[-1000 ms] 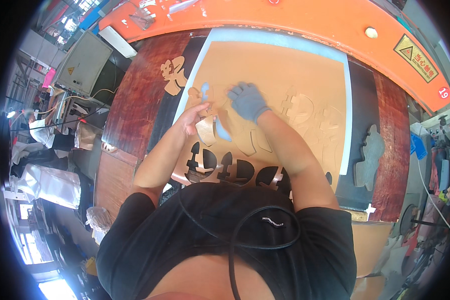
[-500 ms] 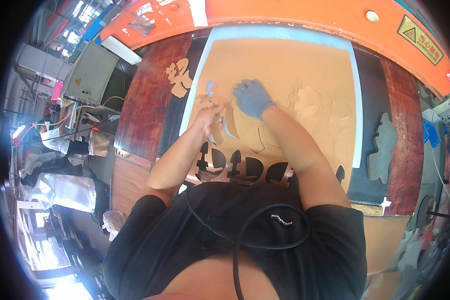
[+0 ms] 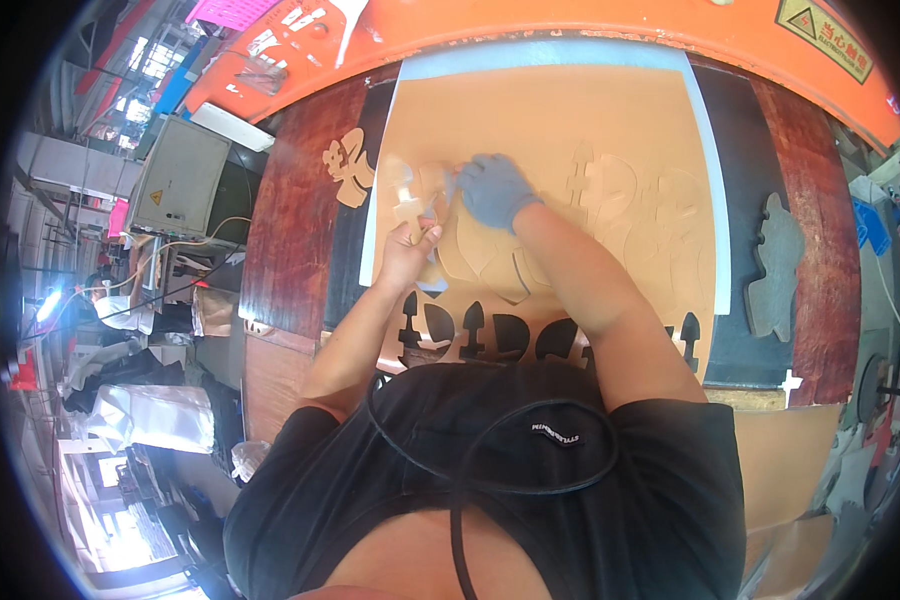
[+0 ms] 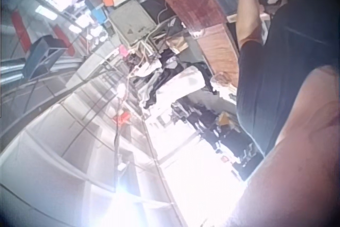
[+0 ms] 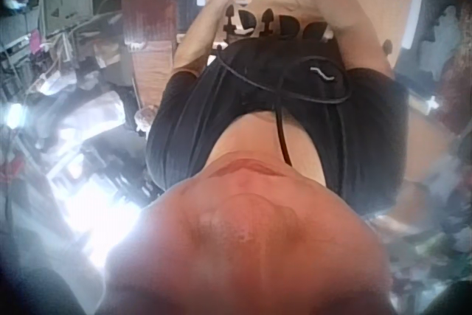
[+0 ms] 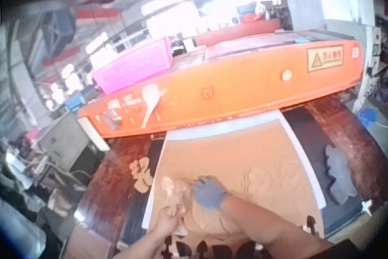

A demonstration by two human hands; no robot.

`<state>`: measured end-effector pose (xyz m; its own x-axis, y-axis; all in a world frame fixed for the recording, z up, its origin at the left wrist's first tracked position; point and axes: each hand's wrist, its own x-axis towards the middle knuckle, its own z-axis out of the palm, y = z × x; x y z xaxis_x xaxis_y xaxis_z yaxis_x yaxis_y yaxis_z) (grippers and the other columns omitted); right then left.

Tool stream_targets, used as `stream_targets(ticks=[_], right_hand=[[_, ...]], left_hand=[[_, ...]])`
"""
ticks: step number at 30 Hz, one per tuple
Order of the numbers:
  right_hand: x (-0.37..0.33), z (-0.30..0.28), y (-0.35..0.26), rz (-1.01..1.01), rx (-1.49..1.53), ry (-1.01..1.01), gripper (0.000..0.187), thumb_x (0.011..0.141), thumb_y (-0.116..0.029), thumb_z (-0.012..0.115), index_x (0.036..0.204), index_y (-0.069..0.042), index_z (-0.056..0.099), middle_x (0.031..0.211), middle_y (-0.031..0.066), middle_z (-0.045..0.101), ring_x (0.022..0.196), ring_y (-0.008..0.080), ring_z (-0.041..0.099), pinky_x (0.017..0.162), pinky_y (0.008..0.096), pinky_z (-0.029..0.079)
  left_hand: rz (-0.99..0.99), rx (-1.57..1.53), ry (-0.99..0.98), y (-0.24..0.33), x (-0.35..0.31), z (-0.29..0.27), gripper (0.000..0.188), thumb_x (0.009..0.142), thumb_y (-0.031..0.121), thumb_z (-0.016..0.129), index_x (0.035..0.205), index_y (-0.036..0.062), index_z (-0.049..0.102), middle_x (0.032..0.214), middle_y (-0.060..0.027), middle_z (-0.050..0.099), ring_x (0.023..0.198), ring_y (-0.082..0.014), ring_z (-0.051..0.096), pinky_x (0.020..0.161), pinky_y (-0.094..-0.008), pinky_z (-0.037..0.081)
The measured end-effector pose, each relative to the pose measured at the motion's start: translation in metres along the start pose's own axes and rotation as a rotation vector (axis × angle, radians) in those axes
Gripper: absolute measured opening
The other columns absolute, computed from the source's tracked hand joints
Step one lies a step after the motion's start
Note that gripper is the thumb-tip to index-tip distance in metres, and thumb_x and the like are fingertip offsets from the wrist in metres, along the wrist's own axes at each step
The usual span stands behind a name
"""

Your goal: The person removes the negative space from a large stencil on a workbench using a small tool and gloved hands. They carefully lift and discard the cut-out pieces, leaving the main stencil design intact.

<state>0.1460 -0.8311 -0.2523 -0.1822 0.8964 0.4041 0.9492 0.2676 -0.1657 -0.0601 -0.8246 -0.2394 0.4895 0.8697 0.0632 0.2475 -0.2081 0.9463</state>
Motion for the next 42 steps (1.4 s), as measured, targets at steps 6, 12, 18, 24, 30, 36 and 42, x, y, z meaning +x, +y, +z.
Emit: stream_targets(ticks=[6,12,18,24,30,36,42], right_hand=[[0.024,-0.014,0.001,0.293,0.381,-0.147,0.029,0.083,-0.031,0.049,0.097,-0.012,0.067,0.104,0.0061,0.064,0.098,0.0253,0.058,0.086,0.0387,0.043],[0.064,-0.018,-0.018,0.629,0.357,-0.344,0.042,0.082,-0.046,0.051,0.094,-0.009,0.067,0.096,0.0118,0.066,0.089,0.0283,0.062,0.079,0.037,0.046],[0.032,-0.001,-0.023,0.516,0.684,-0.077,0.032,0.081,-0.038,0.058,0.09,-0.008,0.065,0.089,0.0089,0.064,0.082,0.0212,0.06,0.074,0.032,0.045],[0.002,-0.014,-0.017,0.535,1.47,0.023,0.023,0.081,-0.025,0.063,0.093,-0.006,0.062,0.09,0.0006,0.058,0.086,0.0117,0.053,0.075,0.0283,0.042],[-0.019,-0.03,-0.033,0.568,1.647,0.028,0.029,0.083,-0.024,0.061,0.104,-0.004,0.061,0.094,0.0013,0.058,0.09,0.0116,0.053,0.079,0.0271,0.042],[-0.019,-0.028,-0.008,0.436,1.062,0.011,0.031,0.084,-0.014,0.055,0.113,-0.005,0.057,0.103,0.0055,0.06,0.097,0.0152,0.055,0.088,0.0276,0.042],[-0.017,-0.006,-0.009,0.164,0.5,0.127,0.034,0.082,-0.017,0.055,0.115,-0.008,0.058,0.113,0.0171,0.058,0.103,0.03,0.055,0.092,0.0353,0.042]], left_hand=[[0.085,0.135,-0.029,-0.002,0.011,-0.002,0.011,0.087,0.012,0.061,0.094,0.0024,0.06,0.077,-0.0008,0.059,0.071,-0.0084,0.055,0.064,-0.0247,0.045],[0.053,0.012,-0.018,0.0,0.026,0.0,0.007,0.087,0.009,0.059,0.092,0.0057,0.056,0.105,-0.0044,0.061,0.09,-0.0109,0.054,0.081,-0.0288,0.043],[-0.266,-0.343,-0.071,0.006,0.03,-0.018,0.006,0.085,0.012,0.06,0.089,0.0105,0.056,0.116,-0.0021,0.058,0.101,-0.0134,0.053,0.09,-0.0306,0.041],[-0.335,-0.425,-0.152,0.003,0.029,-0.016,0.014,0.086,0.015,0.06,0.098,0.0103,0.053,0.107,-0.0036,0.06,0.098,-0.0142,0.055,0.088,-0.0302,0.042],[-0.256,-0.384,-0.128,0.003,0.024,-0.019,0.02,0.085,0.013,0.063,0.101,0.0084,0.054,0.095,-0.004,0.06,0.088,-0.0139,0.057,0.08,-0.03,0.046],[-0.242,-0.332,-0.075,0.009,0.017,-0.019,0.015,0.084,0.007,0.064,0.096,0.0049,0.056,0.091,-0.0049,0.062,0.076,-0.0127,0.059,0.065,-0.0266,0.051],[-0.055,-0.148,0.035,0.018,-0.008,-0.014,0.008,0.084,0.007,0.064,0.089,0.0022,0.061,0.077,-0.0027,0.062,0.064,-0.0104,0.058,0.061,-0.0249,0.05]])
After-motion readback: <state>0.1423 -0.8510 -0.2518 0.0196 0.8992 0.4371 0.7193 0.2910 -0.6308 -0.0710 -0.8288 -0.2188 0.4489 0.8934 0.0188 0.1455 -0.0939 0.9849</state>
